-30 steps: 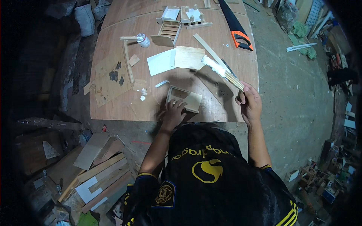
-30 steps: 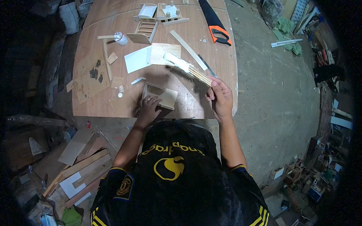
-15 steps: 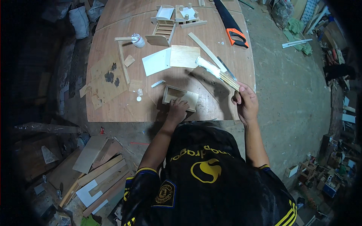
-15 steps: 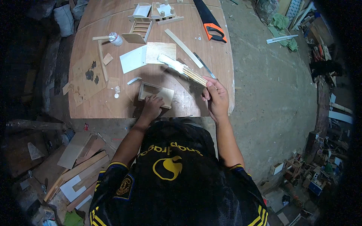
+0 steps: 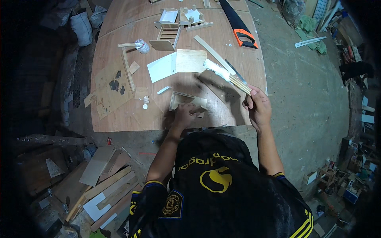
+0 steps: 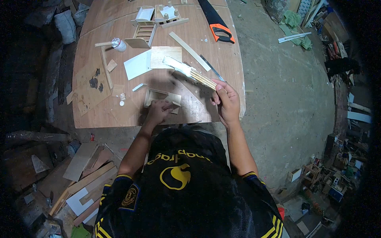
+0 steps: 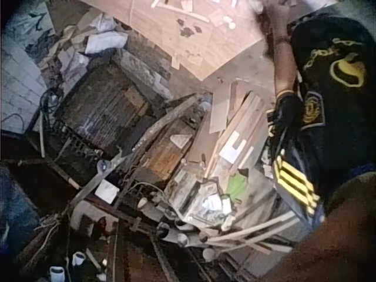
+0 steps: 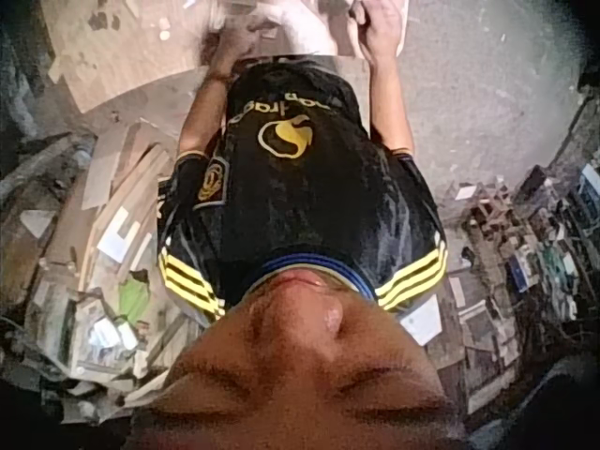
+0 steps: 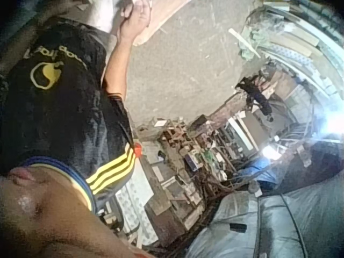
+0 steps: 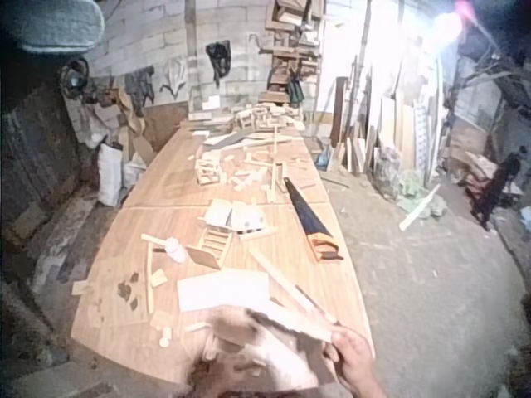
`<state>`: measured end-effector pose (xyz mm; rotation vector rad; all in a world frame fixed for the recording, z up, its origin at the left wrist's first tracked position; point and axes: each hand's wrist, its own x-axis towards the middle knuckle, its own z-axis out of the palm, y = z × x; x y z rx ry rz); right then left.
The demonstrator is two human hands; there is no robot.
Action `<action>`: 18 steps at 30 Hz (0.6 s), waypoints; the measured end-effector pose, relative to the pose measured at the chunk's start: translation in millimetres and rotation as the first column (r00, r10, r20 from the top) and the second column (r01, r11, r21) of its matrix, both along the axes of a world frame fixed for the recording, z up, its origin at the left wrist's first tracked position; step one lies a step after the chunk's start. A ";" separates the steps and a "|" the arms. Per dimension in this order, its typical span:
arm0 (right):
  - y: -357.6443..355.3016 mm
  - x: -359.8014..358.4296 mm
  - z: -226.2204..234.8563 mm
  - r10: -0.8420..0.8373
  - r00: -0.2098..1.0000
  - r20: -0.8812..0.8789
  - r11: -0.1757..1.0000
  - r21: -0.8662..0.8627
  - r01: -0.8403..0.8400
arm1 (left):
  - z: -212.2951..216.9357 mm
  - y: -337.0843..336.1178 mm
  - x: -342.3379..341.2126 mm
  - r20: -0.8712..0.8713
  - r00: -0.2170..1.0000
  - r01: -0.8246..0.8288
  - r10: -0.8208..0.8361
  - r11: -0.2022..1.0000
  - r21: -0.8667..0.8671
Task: Applying glue to small wood pieces to assemble a miniature structure.
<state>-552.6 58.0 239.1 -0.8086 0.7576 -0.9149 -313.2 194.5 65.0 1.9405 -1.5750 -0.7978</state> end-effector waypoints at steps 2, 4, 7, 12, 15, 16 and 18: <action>-0.3 -0.6 0.3 0.011 1.000 0.012 1.000 -0.003 -0.011 | 11.9 -0.8 5.0 -0.247 0.963 -0.090 0.106 0.993 0.074; -1.4 -2.1 0.2 0.016 1.000 0.026 1.000 -0.007 -0.016 | 40.3 -0.5 6.2 -0.730 0.434 -0.281 0.528 0.849 0.447; -1.0 0.8 4.3 0.019 0.999 0.046 1.000 0.003 -0.019 | 87.2 2.1 1.5 -0.874 0.265 -0.328 0.407 0.891 0.315; 0.1 5.7 14.3 0.113 0.993 0.042 0.993 0.021 -0.114 | 132.6 11.8 4.0 -0.941 -0.016 -0.336 0.337 0.885 0.322; 0.2 6.5 20.0 0.192 0.981 0.013 0.981 -0.028 -0.192 | 157.5 7.9 1.9 -0.941 -0.150 -0.322 0.302 0.886 0.335; 1.0 7.5 21.5 0.216 0.976 0.000 0.976 -0.035 -0.215 | 161.1 9.2 3.1 -0.954 -0.212 -0.306 0.214 0.912 0.273; 2.4 6.5 23.4 0.275 0.961 0.028 0.959 -0.075 -0.272 | 174.5 8.9 2.6 -0.956 -0.269 -0.299 0.117 0.934 0.198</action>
